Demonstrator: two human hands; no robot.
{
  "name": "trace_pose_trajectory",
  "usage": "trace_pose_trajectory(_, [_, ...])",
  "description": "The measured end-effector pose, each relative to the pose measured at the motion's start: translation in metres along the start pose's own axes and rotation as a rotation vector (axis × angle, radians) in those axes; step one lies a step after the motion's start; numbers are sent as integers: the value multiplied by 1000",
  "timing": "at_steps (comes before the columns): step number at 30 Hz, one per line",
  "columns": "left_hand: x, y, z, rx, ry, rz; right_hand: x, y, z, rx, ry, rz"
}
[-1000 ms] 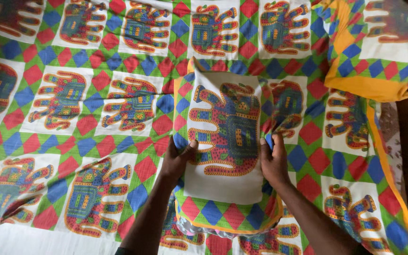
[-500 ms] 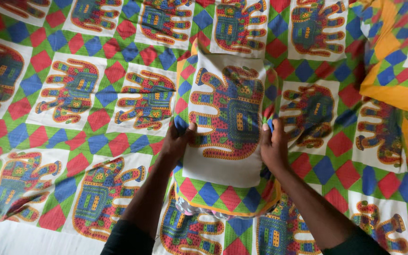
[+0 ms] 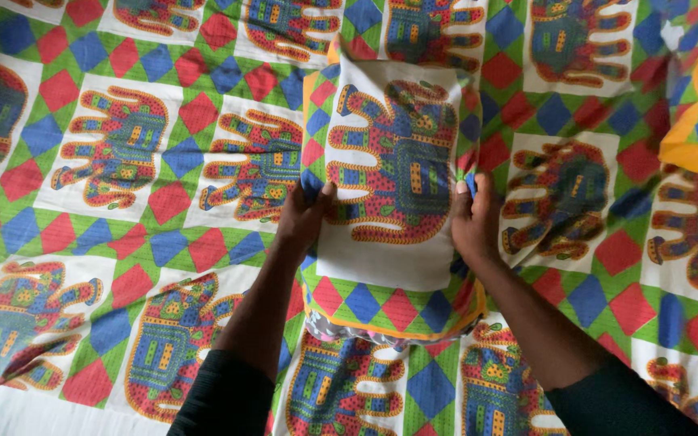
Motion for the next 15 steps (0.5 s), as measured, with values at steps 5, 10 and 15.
trace_pose_trajectory(5, [1,8,-40,-39,-74,21,-11,-16,23,-21,35,48])
trace_pose_trajectory(10, [-10,13,-54,21,-25,84,-12,-15,38,-108,1,5])
trace_pose_trajectory(15, [-43,26,-30,348,-334,349,-9,2,11,-388,-8,11])
Point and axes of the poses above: each hand's wrist, its own x-axis towards the middle knuckle, its own y-axis out of the back of the hand, z = x × y, the point moved 7 cm from there along x, towards the middle knuckle, and after that the axes turned 2 degrees about x, right-handed, at the moved point
